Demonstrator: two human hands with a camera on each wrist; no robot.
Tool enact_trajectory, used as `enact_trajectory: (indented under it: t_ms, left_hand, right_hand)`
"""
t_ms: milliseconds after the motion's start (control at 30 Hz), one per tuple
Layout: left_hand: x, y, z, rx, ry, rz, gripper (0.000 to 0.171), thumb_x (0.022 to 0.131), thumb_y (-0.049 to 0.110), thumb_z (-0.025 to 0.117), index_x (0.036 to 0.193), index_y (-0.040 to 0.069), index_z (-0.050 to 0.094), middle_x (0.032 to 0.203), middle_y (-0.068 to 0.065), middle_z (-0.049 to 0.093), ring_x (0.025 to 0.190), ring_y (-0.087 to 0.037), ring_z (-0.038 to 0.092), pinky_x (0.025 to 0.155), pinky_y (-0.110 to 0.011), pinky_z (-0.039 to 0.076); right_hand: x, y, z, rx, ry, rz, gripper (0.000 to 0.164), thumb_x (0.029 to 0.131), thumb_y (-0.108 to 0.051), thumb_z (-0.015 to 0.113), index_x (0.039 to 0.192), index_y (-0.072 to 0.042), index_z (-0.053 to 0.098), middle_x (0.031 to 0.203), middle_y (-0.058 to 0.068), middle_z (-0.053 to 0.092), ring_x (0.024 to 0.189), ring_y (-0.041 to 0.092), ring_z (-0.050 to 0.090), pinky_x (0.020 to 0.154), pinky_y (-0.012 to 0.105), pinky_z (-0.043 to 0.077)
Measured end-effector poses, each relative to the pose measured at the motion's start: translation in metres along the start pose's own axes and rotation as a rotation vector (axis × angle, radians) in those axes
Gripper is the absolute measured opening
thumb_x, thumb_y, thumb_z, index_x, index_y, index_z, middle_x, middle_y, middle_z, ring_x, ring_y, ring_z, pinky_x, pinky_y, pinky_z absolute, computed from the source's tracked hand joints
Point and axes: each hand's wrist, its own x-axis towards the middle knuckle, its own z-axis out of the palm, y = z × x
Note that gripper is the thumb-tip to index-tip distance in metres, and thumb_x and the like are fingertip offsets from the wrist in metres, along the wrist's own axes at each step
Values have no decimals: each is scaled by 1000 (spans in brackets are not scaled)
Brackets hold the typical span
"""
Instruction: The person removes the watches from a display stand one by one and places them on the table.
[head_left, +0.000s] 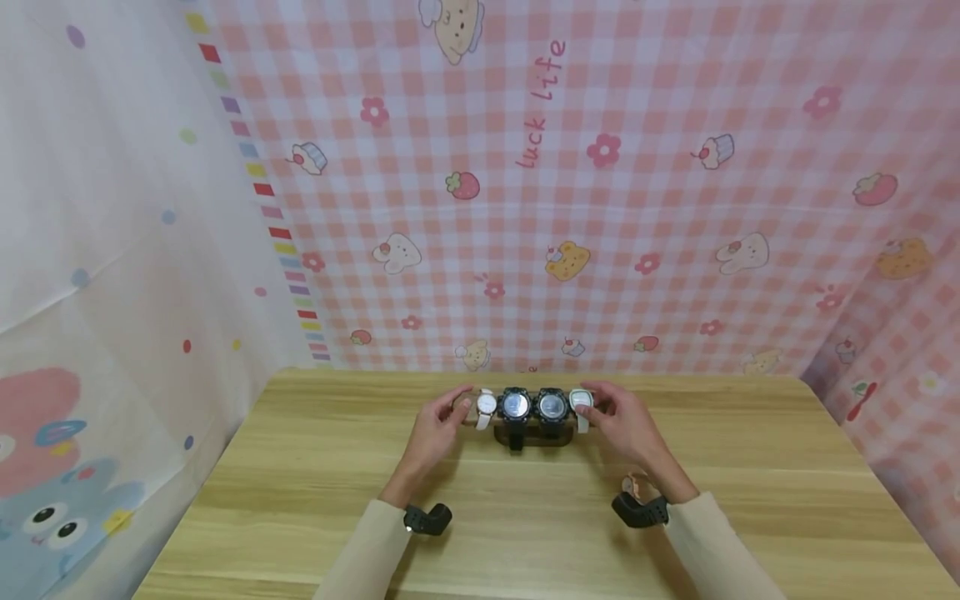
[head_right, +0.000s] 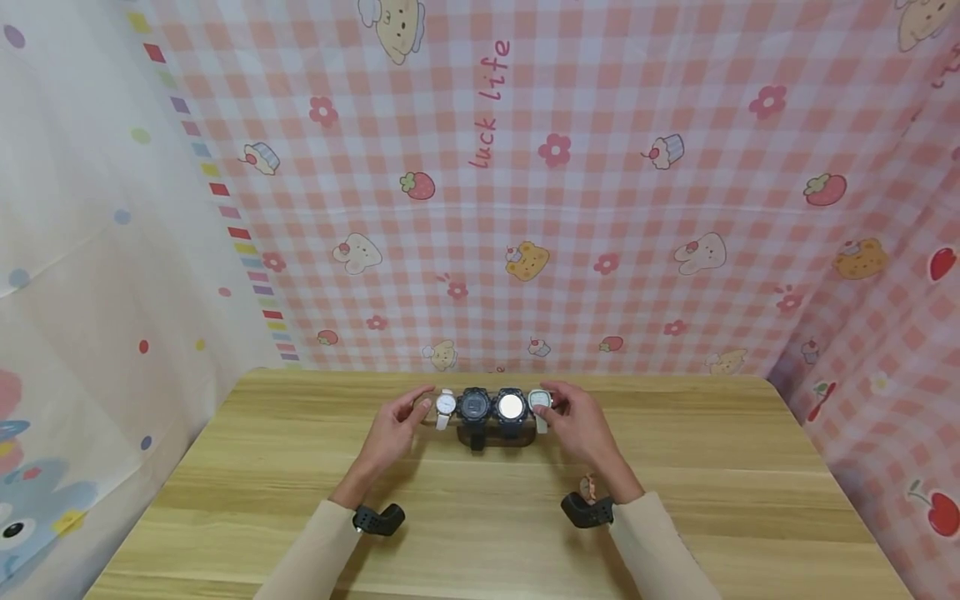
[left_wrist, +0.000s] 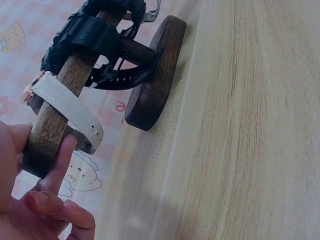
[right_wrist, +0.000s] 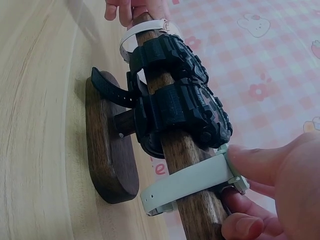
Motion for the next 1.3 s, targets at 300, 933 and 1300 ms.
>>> enact_trajectory:
  t_ms: [300,933,1300]
  left_hand:
    - [0,0,0,3,-9,14,32,100,24,60,132,23,65,65,3,39,60,-11,41,53,-22,35]
    - [0,-1,1,8,1,39,31,101,23,59,131,21,66,61,4,36,57,-9,38,53,-22,33]
    - [0,0,0,4,5,45,33,101,22,59,132,15,65,63,5,38,58,-9,39,54,-23,35]
  right_hand:
    - [-2,-2,-1,8,9,19,40,91,-11,71,128,0,63,86,6,62,69,16,51,58,25,42]
    - [-3,0,-5,50,10,73,39,91,-12,72,127,-2,64,89,8,64,69,16,50,56,24,41]
    - [-6,7,-10,51,18,92,39,90,-13,72,127,-4,63,87,7,63,72,17,50,60,26,40]
